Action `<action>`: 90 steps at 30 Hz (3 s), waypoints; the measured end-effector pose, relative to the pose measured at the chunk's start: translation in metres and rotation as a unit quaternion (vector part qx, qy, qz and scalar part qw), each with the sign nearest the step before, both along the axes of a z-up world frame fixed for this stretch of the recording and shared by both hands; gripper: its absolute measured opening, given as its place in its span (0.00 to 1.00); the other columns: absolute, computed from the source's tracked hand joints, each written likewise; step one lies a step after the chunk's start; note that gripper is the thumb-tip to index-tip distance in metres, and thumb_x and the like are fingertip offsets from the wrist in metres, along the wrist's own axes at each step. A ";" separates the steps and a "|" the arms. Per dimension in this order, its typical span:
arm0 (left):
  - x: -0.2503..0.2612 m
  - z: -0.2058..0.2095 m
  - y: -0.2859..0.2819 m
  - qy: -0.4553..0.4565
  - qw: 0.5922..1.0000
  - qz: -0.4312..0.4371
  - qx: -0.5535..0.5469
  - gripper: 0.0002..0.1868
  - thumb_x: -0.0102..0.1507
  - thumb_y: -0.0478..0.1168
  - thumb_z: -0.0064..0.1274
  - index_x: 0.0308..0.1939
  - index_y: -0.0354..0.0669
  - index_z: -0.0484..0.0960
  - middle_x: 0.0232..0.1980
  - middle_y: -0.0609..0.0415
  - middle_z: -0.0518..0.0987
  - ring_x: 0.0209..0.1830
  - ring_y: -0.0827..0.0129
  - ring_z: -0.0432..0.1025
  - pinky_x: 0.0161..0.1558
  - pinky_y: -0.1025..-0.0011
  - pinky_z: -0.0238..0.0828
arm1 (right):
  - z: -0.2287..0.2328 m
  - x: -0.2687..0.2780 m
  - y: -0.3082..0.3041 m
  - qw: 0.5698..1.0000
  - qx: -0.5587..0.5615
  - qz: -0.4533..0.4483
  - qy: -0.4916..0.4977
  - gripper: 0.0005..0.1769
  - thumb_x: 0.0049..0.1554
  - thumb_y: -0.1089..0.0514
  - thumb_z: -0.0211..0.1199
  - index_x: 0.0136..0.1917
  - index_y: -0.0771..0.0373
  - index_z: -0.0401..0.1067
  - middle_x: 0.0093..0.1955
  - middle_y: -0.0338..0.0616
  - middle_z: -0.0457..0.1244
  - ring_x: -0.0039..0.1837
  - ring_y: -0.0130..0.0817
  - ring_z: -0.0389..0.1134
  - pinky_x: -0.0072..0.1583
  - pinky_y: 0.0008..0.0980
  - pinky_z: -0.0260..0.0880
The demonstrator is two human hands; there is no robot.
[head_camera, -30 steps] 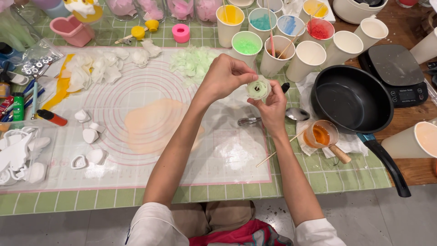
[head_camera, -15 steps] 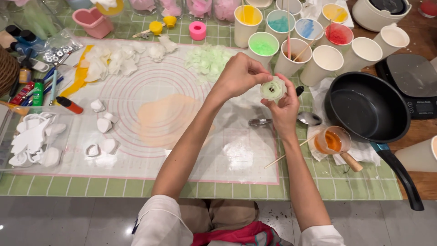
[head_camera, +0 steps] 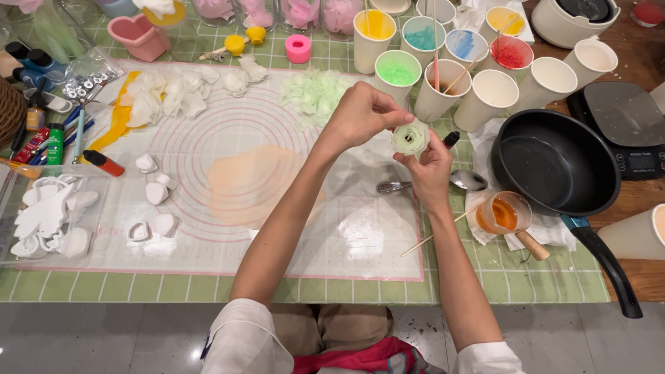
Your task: The recorder is assembling a decorative wax flower by adding individual petals to a core and using liquid wax as an adhesive.
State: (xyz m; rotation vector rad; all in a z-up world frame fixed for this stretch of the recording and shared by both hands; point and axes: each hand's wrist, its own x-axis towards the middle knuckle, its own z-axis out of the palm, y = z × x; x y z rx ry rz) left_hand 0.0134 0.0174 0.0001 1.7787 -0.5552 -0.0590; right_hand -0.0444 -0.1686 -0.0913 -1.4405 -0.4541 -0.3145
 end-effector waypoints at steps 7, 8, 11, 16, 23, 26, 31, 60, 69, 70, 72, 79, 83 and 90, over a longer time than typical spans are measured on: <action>-0.002 0.000 0.000 0.000 1.000 0.000 -0.007 0.11 0.57 0.41 0.67 0.34 0.34 0.90 0.30 0.51 0.87 0.29 0.76 0.81 0.35 0.74 0.78 | -0.004 0.001 -0.001 1.000 0.001 0.004 -0.007 0.25 0.58 0.70 0.69 0.68 0.69 0.68 0.63 0.44 0.67 0.65 0.30 0.69 0.62 0.29 0.74; -0.003 0.001 0.001 -0.008 1.000 0.000 -0.005 0.11 0.57 0.41 0.67 0.34 0.34 0.90 0.29 0.51 0.87 0.29 0.76 0.80 0.34 0.74 0.78 | -0.006 0.002 -0.002 1.000 0.007 -0.001 0.001 0.24 0.59 0.70 0.68 0.68 0.69 0.68 0.63 0.44 0.67 0.64 0.31 0.70 0.62 0.29 0.75; -0.001 -0.002 0.001 -0.014 1.000 0.000 0.003 0.11 0.57 0.42 0.66 0.34 0.35 0.90 0.28 0.52 0.87 0.28 0.77 0.80 0.33 0.74 0.77 | -0.001 -0.001 0.001 0.999 0.021 0.006 0.024 0.23 0.61 0.69 0.66 0.69 0.69 0.68 0.63 0.44 0.67 0.63 0.32 0.71 0.60 0.28 0.76; 0.000 -0.003 0.001 -0.011 1.000 0.004 0.007 0.12 0.57 0.43 0.66 0.33 0.35 0.90 0.28 0.52 0.87 0.27 0.77 0.80 0.33 0.74 0.76 | 0.007 -0.005 0.006 1.000 0.017 0.009 0.005 0.29 0.59 0.71 0.67 0.72 0.67 0.64 0.63 0.44 0.67 0.61 0.32 0.71 0.59 0.28 0.75; -0.001 -0.003 -0.001 -0.009 1.000 0.012 0.012 0.12 0.57 0.42 0.66 0.34 0.35 0.90 0.28 0.52 0.87 0.27 0.76 0.80 0.33 0.74 0.77 | -0.003 -0.001 0.002 1.000 0.003 0.000 0.000 0.24 0.59 0.71 0.67 0.68 0.70 0.68 0.62 0.44 0.67 0.61 0.32 0.71 0.58 0.29 0.76; 0.014 -0.012 0.009 -0.030 0.999 -0.019 -0.024 0.11 0.60 0.40 0.65 0.39 0.35 0.90 0.32 0.51 0.87 0.30 0.75 0.80 0.35 0.74 0.79 | -0.004 -0.001 0.002 1.000 0.010 0.008 0.005 0.24 0.59 0.70 0.68 0.68 0.69 0.69 0.62 0.43 0.67 0.61 0.31 0.71 0.58 0.28 0.75; 0.111 -0.033 0.118 -0.067 0.989 0.099 -0.090 0.07 0.65 0.35 0.59 0.44 0.35 0.87 0.35 0.53 0.87 0.32 0.74 0.82 0.34 0.75 0.81 | -0.005 -0.001 -0.001 1.000 0.002 -0.007 0.014 0.25 0.58 0.69 0.69 0.67 0.68 0.69 0.62 0.45 0.69 0.60 0.31 0.71 0.56 0.28 0.74; 0.153 -0.133 0.281 -0.194 0.870 0.388 0.236 0.07 0.51 0.33 0.69 0.32 0.41 0.89 0.34 0.48 0.83 0.36 0.56 0.78 0.40 0.60 0.73 | -0.011 0.004 0.000 1.000 0.012 -0.012 0.027 0.24 0.57 0.73 0.66 0.66 0.69 0.70 0.62 0.44 0.69 0.59 0.31 0.72 0.57 0.29 0.74; 0.166 -0.103 0.246 -0.238 0.841 0.426 0.235 0.02 0.58 0.32 0.64 0.32 0.39 0.85 0.32 0.41 0.82 0.35 0.48 0.78 0.40 0.57 0.73 | -0.009 0.007 -0.002 0.999 0.034 -0.018 0.019 0.23 0.58 0.71 0.69 0.66 0.70 0.70 0.61 0.43 0.68 0.60 0.30 0.70 0.60 0.28 0.74; 0.168 -0.108 0.247 -0.228 0.837 0.431 0.248 0.06 0.54 0.34 0.67 0.31 0.39 0.85 0.31 0.42 0.83 0.33 0.48 0.77 0.36 0.56 0.71 | -0.010 0.007 -0.002 0.999 0.035 -0.023 0.025 0.24 0.58 0.70 0.69 0.67 0.70 0.69 0.60 0.43 0.69 0.59 0.30 0.71 0.60 0.29 0.74; 0.171 -0.117 0.249 -0.219 0.834 0.434 0.262 0.10 0.50 0.37 0.70 0.29 0.38 0.84 0.30 0.44 0.84 0.32 0.47 0.77 0.33 0.55 0.70 | -0.011 0.008 -0.003 0.998 0.036 -0.030 0.031 0.25 0.58 0.69 0.69 0.67 0.70 0.68 0.59 0.42 0.69 0.59 0.30 0.72 0.60 0.30 0.75; 0.139 -0.073 0.193 -0.240 0.898 0.358 0.090 0.09 0.64 0.33 0.64 0.38 0.37 0.77 0.35 0.51 0.82 0.34 0.63 0.79 0.37 0.67 0.73 | -0.012 0.008 -0.002 0.999 0.040 -0.016 0.031 0.24 0.59 0.67 0.70 0.67 0.71 0.69 0.59 0.43 0.69 0.59 0.30 0.72 0.61 0.30 0.75; 0.103 -0.054 0.109 -0.244 0.955 0.170 -0.008 0.06 0.71 0.32 0.55 0.48 0.39 0.73 0.37 0.55 0.79 0.34 0.75 0.76 0.36 0.76 0.71 | -0.012 0.008 -0.002 0.999 0.036 -0.014 0.031 0.24 0.59 0.67 0.70 0.67 0.71 0.69 0.59 0.43 0.69 0.60 0.30 0.72 0.62 0.29 0.75; -0.006 0.011 0.008 -0.076 0.995 -0.057 -0.013 0.08 0.74 0.39 0.47 0.50 0.41 0.66 0.32 0.60 0.83 0.27 0.76 0.62 0.31 0.73 0.55 | -0.010 0.008 0.001 0.999 0.032 -0.014 0.027 0.27 0.59 0.68 0.70 0.70 0.71 0.67 0.60 0.43 0.68 0.60 0.30 0.71 0.62 0.29 0.74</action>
